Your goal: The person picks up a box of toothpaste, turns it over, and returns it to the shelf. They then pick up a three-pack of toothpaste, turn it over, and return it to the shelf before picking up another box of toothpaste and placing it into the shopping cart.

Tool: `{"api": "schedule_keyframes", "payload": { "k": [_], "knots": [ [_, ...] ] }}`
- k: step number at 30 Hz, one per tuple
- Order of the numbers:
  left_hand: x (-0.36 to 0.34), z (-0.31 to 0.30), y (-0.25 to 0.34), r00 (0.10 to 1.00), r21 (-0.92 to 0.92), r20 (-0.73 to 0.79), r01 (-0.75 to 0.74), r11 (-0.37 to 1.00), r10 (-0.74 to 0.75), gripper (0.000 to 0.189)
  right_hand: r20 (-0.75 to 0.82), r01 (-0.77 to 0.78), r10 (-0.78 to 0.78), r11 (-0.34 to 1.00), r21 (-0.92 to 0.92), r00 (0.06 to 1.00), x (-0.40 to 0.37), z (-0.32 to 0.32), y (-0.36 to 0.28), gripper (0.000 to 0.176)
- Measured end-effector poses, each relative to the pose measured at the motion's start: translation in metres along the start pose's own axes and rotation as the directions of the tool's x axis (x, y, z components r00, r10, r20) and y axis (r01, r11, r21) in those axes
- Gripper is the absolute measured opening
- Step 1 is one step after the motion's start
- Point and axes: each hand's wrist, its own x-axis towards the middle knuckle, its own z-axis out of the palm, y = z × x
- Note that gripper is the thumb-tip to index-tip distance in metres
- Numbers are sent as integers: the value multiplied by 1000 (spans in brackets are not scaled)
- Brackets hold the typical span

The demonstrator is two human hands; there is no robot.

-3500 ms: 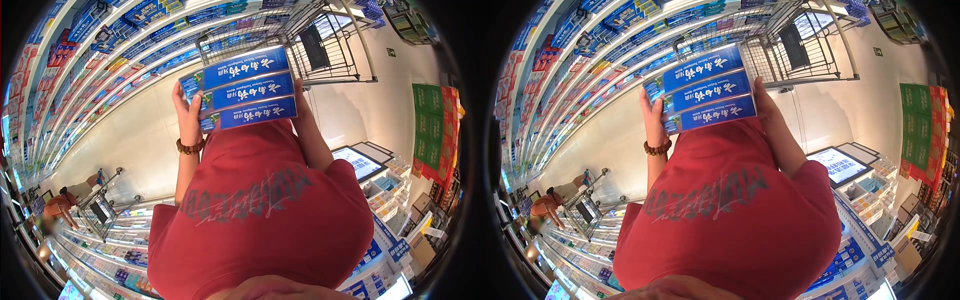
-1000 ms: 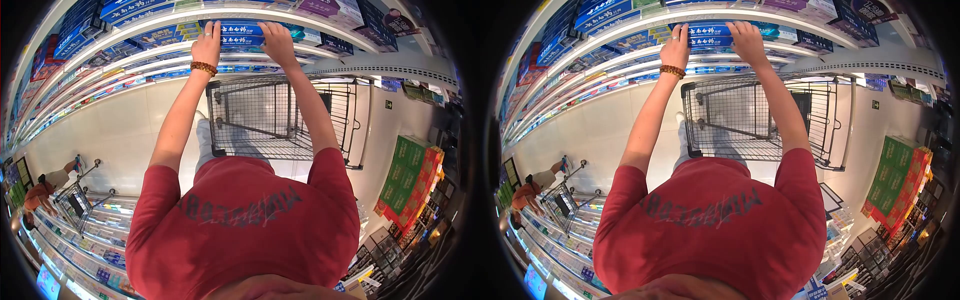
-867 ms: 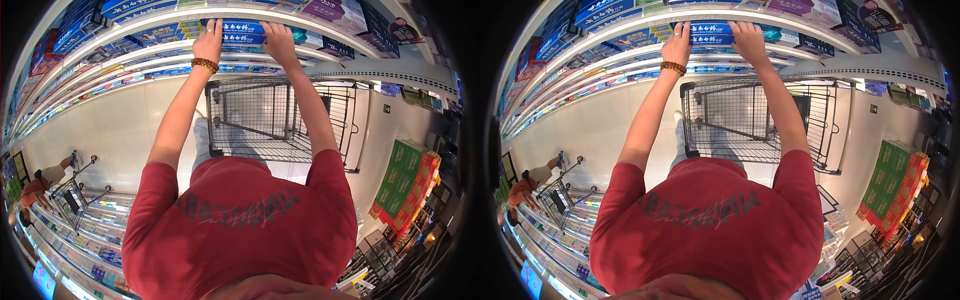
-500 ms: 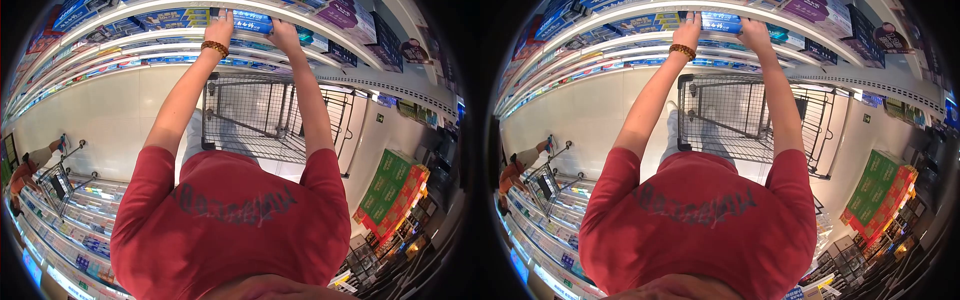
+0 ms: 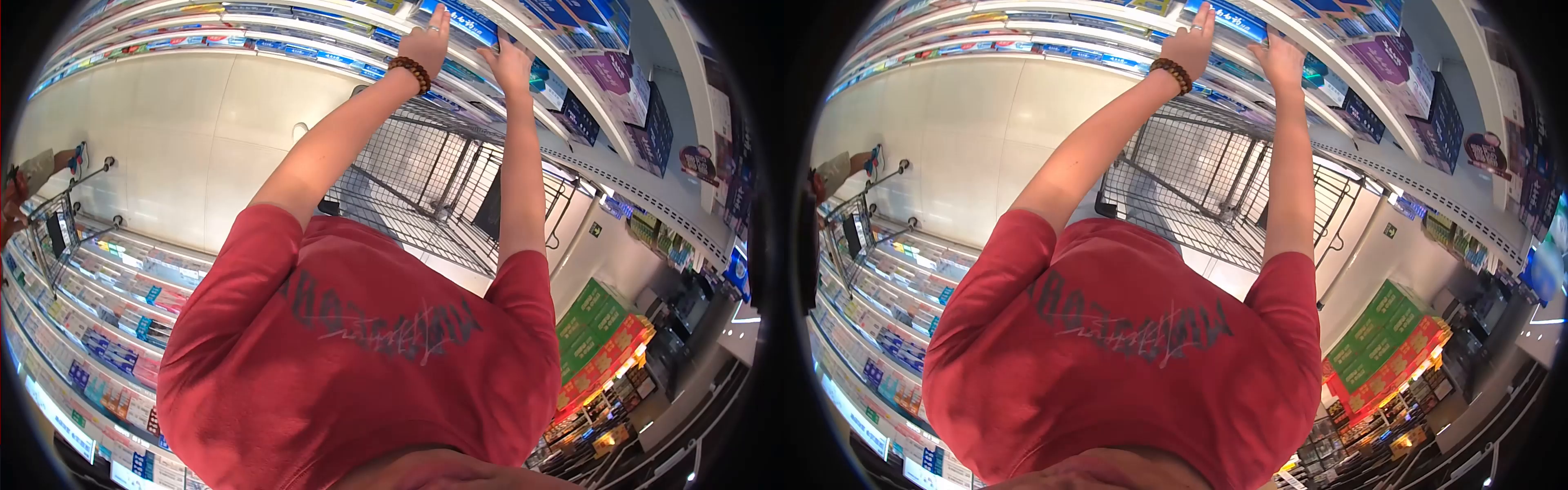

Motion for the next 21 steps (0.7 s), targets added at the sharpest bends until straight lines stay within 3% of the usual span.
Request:
{"api": "schedule_keyframes", "payload": {
  "k": [2, 5, 10, 13, 18, 21],
  "knots": [
    [6, 16, 6, 999, -43, -25, 47, 998, -48, 71, -133, 78, -95, 989, -124, 987, -1, -2, -3, 72],
    [5, 17, 5, 986, 31, -159, 55, 998, -50, 73, 66, -29, 25, 998, 62, 998, 2, -12, -11, 67],
    [15, 30, 1, 981, 17, -190, 45, 999, -41, 74, 120, -53, 44, 996, 71, 992, 2, -4, -10, 66],
    [12, 26, 1, 986, 4, -158, 51, 999, -49, 75, 38, -5, 3, 998, 59, 999, 3, 0, -8, 50],
    [13, 25, 3, 987, -36, -140, 68, 997, -73, 75, 20, -3, 2, 999, 42, 1000, 3, -5, -11, 48],
    [13, 29, 2, 968, -57, -237, 72, 996, -84, 70, 78, -56, 52, 997, 45, 996, 5, -8, -14, 50]
  ]
}}
